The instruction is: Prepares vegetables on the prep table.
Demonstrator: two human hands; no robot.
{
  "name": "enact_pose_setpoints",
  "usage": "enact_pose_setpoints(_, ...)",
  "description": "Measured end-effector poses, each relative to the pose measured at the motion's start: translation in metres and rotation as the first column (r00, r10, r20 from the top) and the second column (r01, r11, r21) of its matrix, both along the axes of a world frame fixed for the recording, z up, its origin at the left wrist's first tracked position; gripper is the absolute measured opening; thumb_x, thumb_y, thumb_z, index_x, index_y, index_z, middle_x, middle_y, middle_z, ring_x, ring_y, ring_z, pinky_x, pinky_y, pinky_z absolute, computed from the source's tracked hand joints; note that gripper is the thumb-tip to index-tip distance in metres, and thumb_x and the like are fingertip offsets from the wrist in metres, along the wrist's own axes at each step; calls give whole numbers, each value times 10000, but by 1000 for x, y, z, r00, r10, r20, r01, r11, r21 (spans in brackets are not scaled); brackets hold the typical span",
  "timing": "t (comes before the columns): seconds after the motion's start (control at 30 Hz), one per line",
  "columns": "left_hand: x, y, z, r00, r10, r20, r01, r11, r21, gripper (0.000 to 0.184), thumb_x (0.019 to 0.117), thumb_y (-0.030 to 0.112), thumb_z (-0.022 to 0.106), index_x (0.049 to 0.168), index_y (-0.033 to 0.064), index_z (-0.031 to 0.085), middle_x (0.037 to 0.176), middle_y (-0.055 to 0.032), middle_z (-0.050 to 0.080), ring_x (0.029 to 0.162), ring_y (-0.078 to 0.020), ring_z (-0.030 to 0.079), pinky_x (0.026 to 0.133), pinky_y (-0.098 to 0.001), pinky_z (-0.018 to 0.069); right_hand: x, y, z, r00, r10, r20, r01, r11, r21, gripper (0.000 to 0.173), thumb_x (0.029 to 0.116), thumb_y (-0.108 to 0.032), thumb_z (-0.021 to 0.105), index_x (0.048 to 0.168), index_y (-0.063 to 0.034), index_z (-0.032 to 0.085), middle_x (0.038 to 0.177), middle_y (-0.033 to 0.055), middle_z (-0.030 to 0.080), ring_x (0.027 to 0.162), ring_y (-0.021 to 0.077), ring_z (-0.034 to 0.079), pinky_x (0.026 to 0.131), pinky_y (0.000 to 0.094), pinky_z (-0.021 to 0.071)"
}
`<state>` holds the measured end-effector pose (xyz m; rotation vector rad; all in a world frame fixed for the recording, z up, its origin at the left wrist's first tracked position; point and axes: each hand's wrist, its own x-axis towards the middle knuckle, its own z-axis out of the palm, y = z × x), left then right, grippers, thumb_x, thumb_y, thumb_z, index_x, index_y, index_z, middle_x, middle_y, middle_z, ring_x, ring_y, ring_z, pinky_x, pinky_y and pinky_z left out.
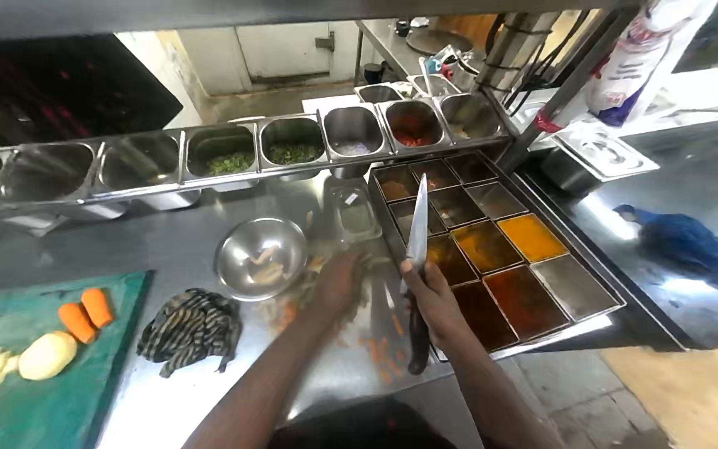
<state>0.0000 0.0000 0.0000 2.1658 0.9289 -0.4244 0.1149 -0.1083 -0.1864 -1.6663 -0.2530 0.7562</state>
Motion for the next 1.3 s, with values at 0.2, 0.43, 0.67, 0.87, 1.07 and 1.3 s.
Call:
enact_pose_setpoints(0.2, -43, 52, -193, 703, 90, 705, -73, 996, -55, 177, 965, 227, 705, 1126, 170, 754, 919, 37, 722, 751, -77, 661, 713, -329, 587, -17, 17, -3, 972, 233, -22, -229, 967, 116, 370, 935, -436, 672, 1027, -102, 542, 661, 11, 515, 485, 99, 504, 475, 248, 480)
enact_pose_setpoints(0.43, -65, 47, -190, 561, 22, 827, -78, 997, 27, 131, 954, 159, 704, 1064, 152, 773, 967, 52, 727, 858, -49, 674, 809, -280, 589, -31, 33, 2, 908, 419, 27, -415, 887, 201, 404, 953, -564, 596, 978, -162, 598, 640, -8, 532, 457, 61, 457, 442, 213, 420)
enact_pose_setpoints(0.67, -73, 61, -200, 505, -281, 816, -289, 836, 467, 207, 922, 85, 638, 1077, 97, 774, 1039, -61, 732, 964, -188, 702, 853, -370, 599, -41, 30, -6, 865, 502, -19, -485, 845, 226, 385, 970, -555, 560, 910, -175, 580, 600, -59, 461, 446, 35, 434, 434, 190, 415)
enact_pose_setpoints(0.87, -66, 62, -169, 218, 924, 314, -326, 372, -869, 140, 1058, 118, 531, 1197, 109, 542, 939, -60, 642, 570, -75, 517, 486, -199, 440, -46, 26, -8, 763, 530, 369, -512, 845, -156, 789, 731, -787, 703, 1107, -98, 621, 799, -17, 610, 689, 111, 599, 642, 366, 539)
enact_pose_setpoints(1.07, -66, 50, -165, 226, 958, 175, -226, 227, -947, 89, 1046, 67, 524, 1131, 74, 549, 890, -76, 624, 525, -67, 501, 448, -172, 427, -63, 40, -26, 475, 199, 857, -225, 969, -100, 808, 779, -823, 594, 967, -38, 642, 754, 49, 630, 601, 162, 627, 508, 393, 543)
enact_pose_setpoints(1.3, -70, 40, -164, 294, 937, 187, -193, 250, -949, 145, 1042, 39, 510, 1166, 91, 565, 864, -72, 617, 549, -74, 529, 478, -184, 475, -56, 52, -30, 203, 58, 977, -196, 981, -17, 744, 880, -773, 503, 887, -36, 597, 738, 78, 589, 525, 174, 583, 432, 351, 499)
